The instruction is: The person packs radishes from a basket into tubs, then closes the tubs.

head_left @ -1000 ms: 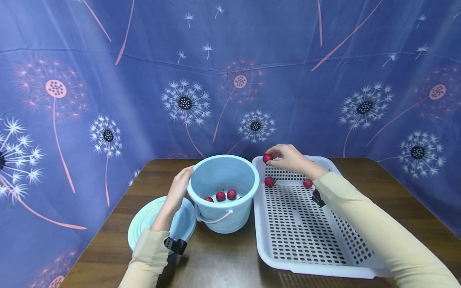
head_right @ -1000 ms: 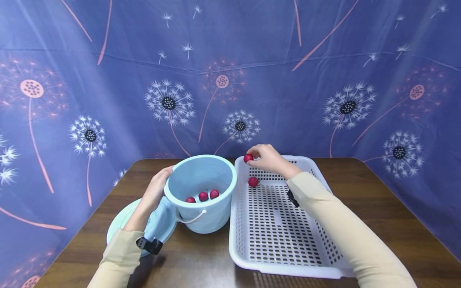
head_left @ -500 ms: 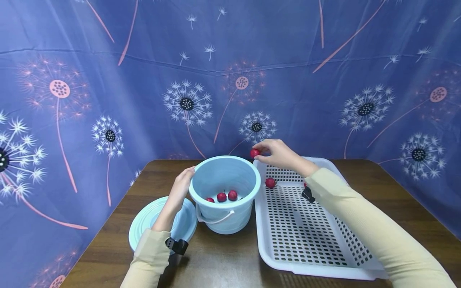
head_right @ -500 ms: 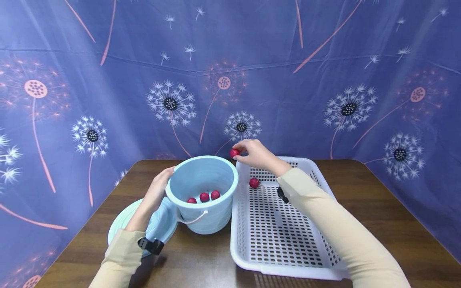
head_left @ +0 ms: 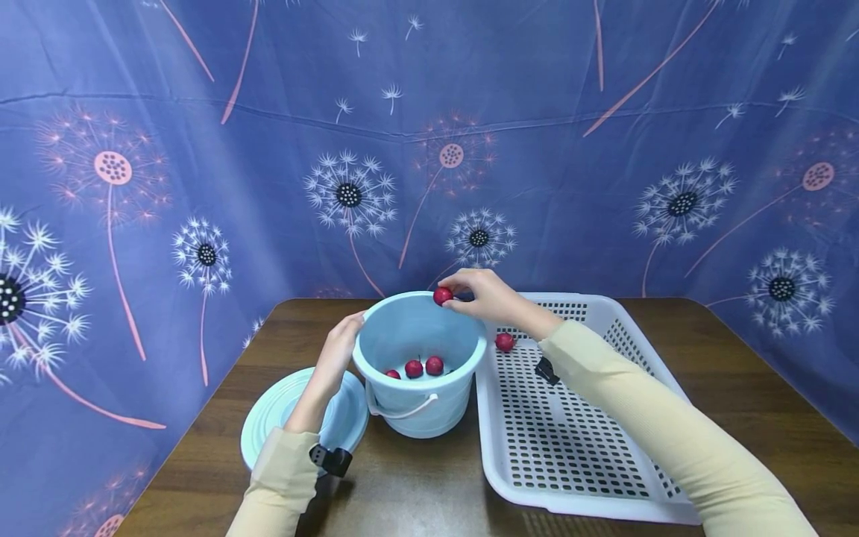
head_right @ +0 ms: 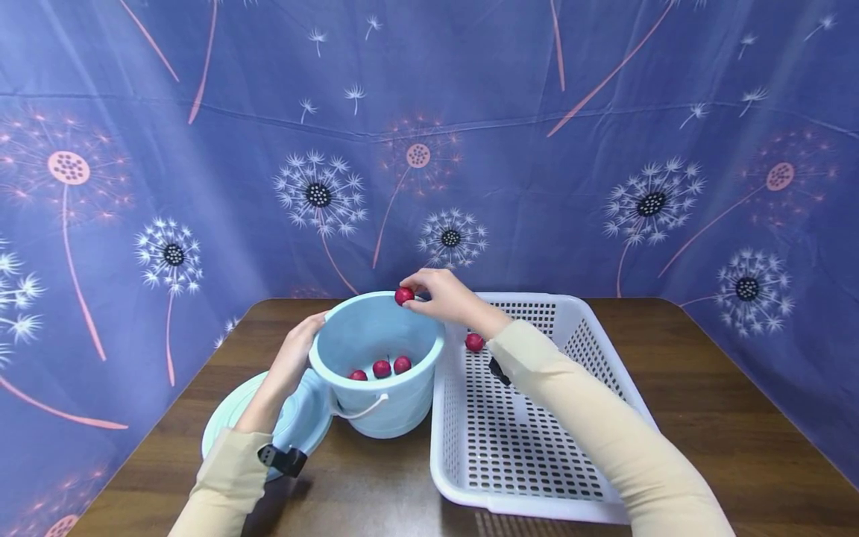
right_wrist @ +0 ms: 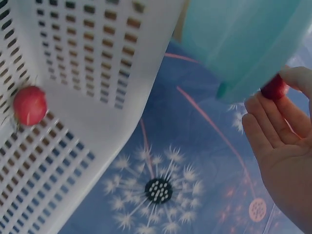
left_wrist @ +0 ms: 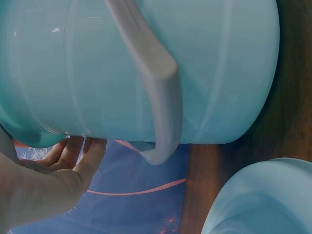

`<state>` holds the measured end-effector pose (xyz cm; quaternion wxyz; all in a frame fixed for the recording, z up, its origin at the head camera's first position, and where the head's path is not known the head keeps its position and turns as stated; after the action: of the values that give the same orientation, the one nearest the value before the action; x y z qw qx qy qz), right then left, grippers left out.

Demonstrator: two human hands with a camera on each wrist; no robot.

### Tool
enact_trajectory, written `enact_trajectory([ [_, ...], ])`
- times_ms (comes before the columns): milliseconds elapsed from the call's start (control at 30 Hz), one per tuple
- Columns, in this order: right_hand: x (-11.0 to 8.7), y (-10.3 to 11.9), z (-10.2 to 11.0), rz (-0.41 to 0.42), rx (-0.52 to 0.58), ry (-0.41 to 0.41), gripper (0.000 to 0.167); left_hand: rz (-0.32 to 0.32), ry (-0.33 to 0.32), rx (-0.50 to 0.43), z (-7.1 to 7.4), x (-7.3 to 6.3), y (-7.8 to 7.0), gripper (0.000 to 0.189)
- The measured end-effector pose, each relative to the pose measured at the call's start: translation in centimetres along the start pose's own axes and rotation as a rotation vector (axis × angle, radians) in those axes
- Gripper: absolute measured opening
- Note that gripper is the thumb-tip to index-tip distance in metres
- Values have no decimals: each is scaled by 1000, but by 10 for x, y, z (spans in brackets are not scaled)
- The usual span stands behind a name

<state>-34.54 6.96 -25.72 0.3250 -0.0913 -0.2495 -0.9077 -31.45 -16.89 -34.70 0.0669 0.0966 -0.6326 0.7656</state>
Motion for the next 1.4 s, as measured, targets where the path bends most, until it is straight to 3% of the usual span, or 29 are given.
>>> enact_trajectory([
  [400,13,18,-31,105,78,81,34,-16,-16,-13,-1,-2,-2,43],
  [633,15,23,-42,132,65,112,34,-5,-13,-23,-2,-1,-2,43],
  [1400,21,30,-70,117,-64,209,33,-3,-24,-21,0,1,1,42],
])
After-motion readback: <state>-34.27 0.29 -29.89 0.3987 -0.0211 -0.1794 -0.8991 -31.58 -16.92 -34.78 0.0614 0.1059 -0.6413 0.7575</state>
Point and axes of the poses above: each hand's wrist, its own x-axis towards the middle knuckle, its own z-axis out of the back of the hand, y = z × x, the point moved 5 cm from there along x, towards the middle knuckle, and after that the axes turned 7 degrees about -z, right-handed, at the moved point
